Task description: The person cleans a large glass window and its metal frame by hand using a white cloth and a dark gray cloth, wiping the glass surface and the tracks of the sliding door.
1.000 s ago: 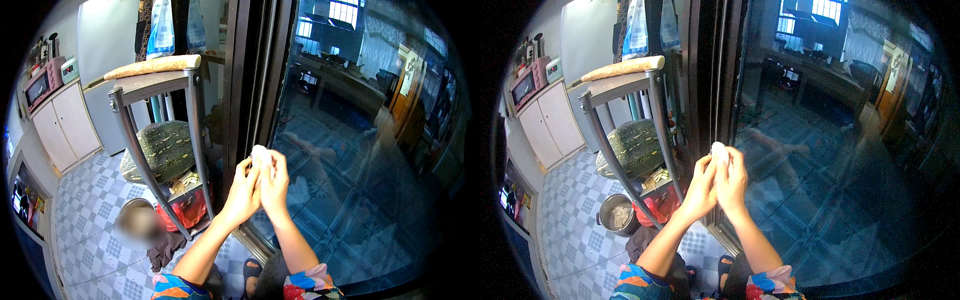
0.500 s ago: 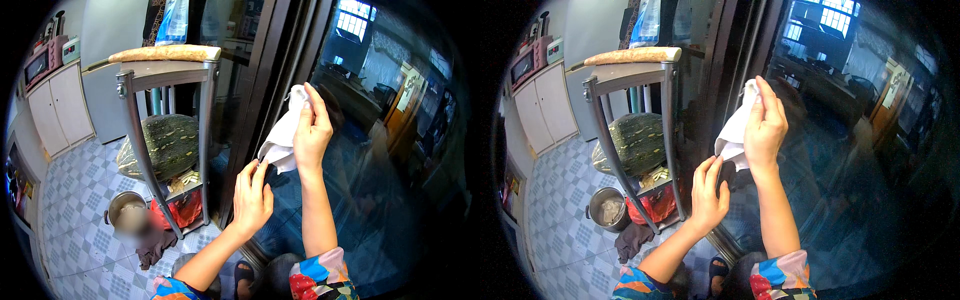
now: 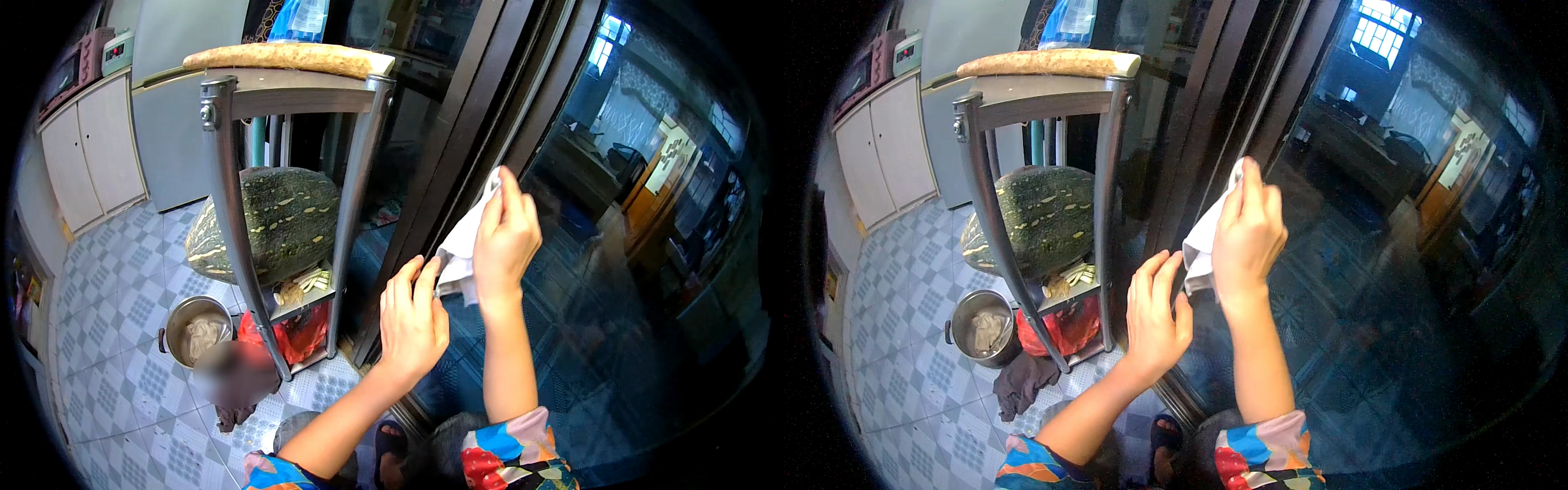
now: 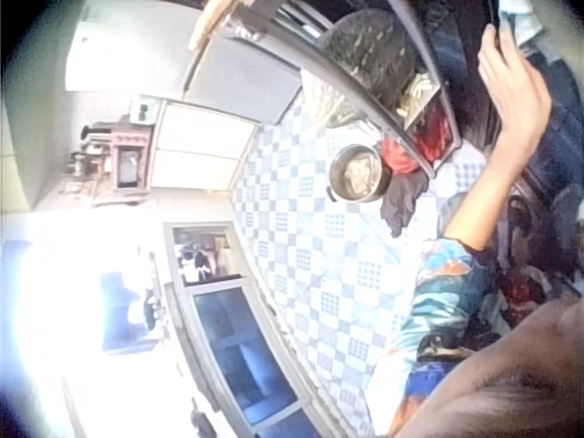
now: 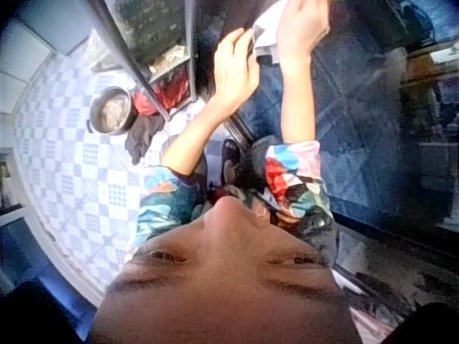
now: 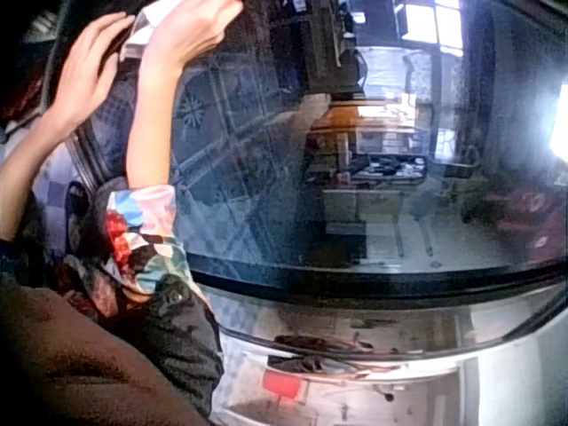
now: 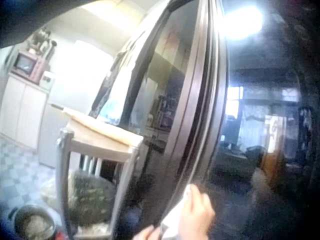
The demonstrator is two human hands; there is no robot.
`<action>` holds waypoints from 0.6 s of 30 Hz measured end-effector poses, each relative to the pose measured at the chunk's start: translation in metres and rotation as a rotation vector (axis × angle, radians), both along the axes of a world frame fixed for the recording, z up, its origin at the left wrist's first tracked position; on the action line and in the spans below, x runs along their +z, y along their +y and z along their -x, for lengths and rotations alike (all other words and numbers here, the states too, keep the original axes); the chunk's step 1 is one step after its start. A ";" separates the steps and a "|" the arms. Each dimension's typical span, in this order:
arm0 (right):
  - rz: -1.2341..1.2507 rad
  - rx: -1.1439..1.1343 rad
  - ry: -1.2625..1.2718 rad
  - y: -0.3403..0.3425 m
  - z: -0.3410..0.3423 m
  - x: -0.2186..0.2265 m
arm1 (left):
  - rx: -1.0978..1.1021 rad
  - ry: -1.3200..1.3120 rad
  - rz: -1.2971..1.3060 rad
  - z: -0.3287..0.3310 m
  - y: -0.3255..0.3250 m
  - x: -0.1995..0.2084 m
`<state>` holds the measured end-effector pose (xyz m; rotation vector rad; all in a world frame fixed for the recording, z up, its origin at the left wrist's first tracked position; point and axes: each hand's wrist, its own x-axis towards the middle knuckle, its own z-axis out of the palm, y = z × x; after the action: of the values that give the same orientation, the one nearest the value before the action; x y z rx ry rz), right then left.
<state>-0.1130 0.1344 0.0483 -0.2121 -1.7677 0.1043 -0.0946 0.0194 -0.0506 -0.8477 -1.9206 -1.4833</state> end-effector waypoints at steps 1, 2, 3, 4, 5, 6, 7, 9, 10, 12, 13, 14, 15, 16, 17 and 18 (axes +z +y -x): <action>0.006 -0.003 -0.008 -0.001 -0.001 -0.014 | 0.008 -0.010 0.000 0.002 -0.003 0.000; 0.019 -0.003 -0.041 -0.001 -0.002 -0.032 | 0.022 -0.014 0.003 0.004 -0.006 0.000; 0.021 -0.013 -0.073 0.000 -0.006 -0.050 | 0.028 -0.019 -0.008 0.006 -0.007 -0.001; 0.023 -0.012 -0.119 -0.002 -0.007 -0.071 | 0.049 -0.023 -0.010 0.009 -0.010 -0.002; 0.025 -0.013 -0.165 -0.003 -0.010 -0.091 | 0.068 -0.027 -0.012 0.012 -0.013 -0.002; 0.023 -0.016 -0.233 -0.001 -0.013 -0.116 | 0.082 -0.040 -0.008 0.015 -0.016 -0.005; 0.023 -0.029 -0.297 0.002 -0.020 -0.136 | 0.088 -0.046 0.001 0.017 -0.017 -0.005; 0.039 0.014 -0.486 0.004 -0.032 -0.171 | 0.112 -0.067 0.020 0.024 -0.023 -0.011; 0.042 0.019 -0.599 0.008 -0.041 -0.182 | 0.125 -0.073 0.046 0.027 -0.025 -0.015; 0.069 0.093 -0.651 0.016 -0.051 -0.190 | 0.128 -0.080 0.061 0.034 -0.030 -0.022; 0.072 0.144 -0.610 0.013 -0.053 -0.179 | 0.135 -0.088 0.079 0.038 -0.034 -0.026; 0.077 0.188 -0.493 0.012 -0.053 -0.166 | 0.145 -0.092 0.094 0.041 -0.037 -0.030; 0.089 0.215 -0.368 0.005 -0.052 -0.140 | 0.155 -0.095 0.092 0.044 -0.040 -0.033; 0.111 0.195 -0.323 -0.001 -0.052 -0.114 | 0.160 -0.101 0.095 0.046 -0.043 -0.035; 0.135 0.221 -0.232 -0.004 -0.048 -0.093 | 0.164 -0.106 0.102 0.048 -0.046 -0.037; 0.082 0.228 -0.107 -0.003 -0.041 -0.075 | 0.152 -0.120 0.105 0.049 -0.048 -0.038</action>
<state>-0.0722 0.1311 -0.0266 -0.0753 -1.8911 0.3358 -0.1435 -0.0290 -0.0881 -0.6537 -2.1164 -1.3812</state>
